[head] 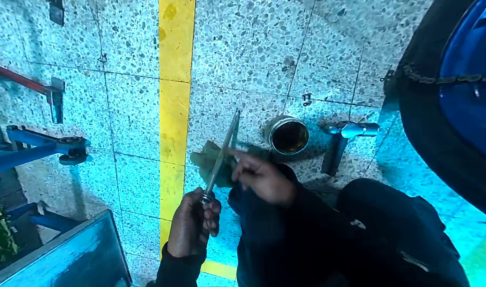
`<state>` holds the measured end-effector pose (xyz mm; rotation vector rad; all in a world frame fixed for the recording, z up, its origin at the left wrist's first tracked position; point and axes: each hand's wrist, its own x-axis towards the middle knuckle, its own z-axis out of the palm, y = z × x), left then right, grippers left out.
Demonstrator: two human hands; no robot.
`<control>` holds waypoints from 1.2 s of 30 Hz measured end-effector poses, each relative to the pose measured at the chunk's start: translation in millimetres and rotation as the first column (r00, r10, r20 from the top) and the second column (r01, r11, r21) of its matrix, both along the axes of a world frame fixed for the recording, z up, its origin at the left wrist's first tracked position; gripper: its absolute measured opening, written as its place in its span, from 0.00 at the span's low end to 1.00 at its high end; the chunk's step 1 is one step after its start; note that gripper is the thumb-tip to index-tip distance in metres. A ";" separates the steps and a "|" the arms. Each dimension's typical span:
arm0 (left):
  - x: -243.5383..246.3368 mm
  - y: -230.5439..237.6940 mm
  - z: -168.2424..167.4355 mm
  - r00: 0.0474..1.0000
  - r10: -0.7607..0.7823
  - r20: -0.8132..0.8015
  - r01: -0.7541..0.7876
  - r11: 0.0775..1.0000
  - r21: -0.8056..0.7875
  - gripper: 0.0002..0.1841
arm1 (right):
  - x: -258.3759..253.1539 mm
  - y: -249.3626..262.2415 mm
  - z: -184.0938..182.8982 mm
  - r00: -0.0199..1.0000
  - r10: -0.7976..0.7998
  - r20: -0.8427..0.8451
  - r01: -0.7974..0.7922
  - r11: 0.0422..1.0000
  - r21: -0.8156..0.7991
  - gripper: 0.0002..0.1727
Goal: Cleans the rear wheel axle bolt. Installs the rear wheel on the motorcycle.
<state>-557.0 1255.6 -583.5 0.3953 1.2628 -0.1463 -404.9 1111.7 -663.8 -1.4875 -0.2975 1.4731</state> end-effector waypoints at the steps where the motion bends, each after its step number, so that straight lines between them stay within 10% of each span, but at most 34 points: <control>1: 1.1 0.8 0.0 0.998 0.059 -0.002 -0.059 0.997 -0.057 0.26 | 4.5 6.2 -13.0 0.995 0.049 0.088 -0.039 0.993 -0.111 0.36; 3: 1.4 2.8 -0.8 0.988 0.155 0.001 -0.153 0.978 -0.144 0.25 | 2.5 17.1 -25.6 0.966 0.201 0.163 -0.158 0.957 -0.242 0.40; 8: -11.8 9.0 -4.1 0.982 0.184 0.031 -0.176 0.968 -0.182 0.24 | -25.9 0.9 3.6 0.995 0.028 -0.099 -0.017 0.994 0.104 0.25; 10: -12.7 5.4 -2.3 0.992 0.124 -0.008 -0.124 0.986 -0.110 0.25 | -16.7 5.2 -6.3 0.993 -0.111 -0.036 0.109 0.993 -0.046 0.31; 14: -14.6 -1.1 -5.5 0.998 0.000 -0.062 0.005 0.996 0.092 0.26 | -0.3 33.8 -29.2 0.903 0.338 0.267 -0.181 0.860 -0.477 0.44; 18: -23.4 5.6 -8.6 0.998 -0.065 -0.016 0.067 0.986 0.155 0.25 | -21.9 8.1 -9.7 0.840 0.301 0.452 -0.245 0.953 -0.179 0.26; 24: -18.6 12.7 -3.3 0.997 0.067 -0.024 -0.068 0.998 -0.007 0.26 | 9.5 40.2 -60.6 0.917 0.318 0.241 -0.214 0.901 -0.378 0.44; 30: -23.1 23.8 -1.8 0.982 0.189 0.003 -0.187 0.976 -0.109 0.26 | -34.9 29.3 -54.1 0.970 0.112 0.216 -0.088 0.989 -0.117 0.39; 36: -32.9 19.7 -2.8 0.993 -0.091 0.080 0.076 0.983 0.166 0.20 | -29.3 21.1 -12.6 0.996 0.087 -0.013 -0.086 0.994 0.066 0.29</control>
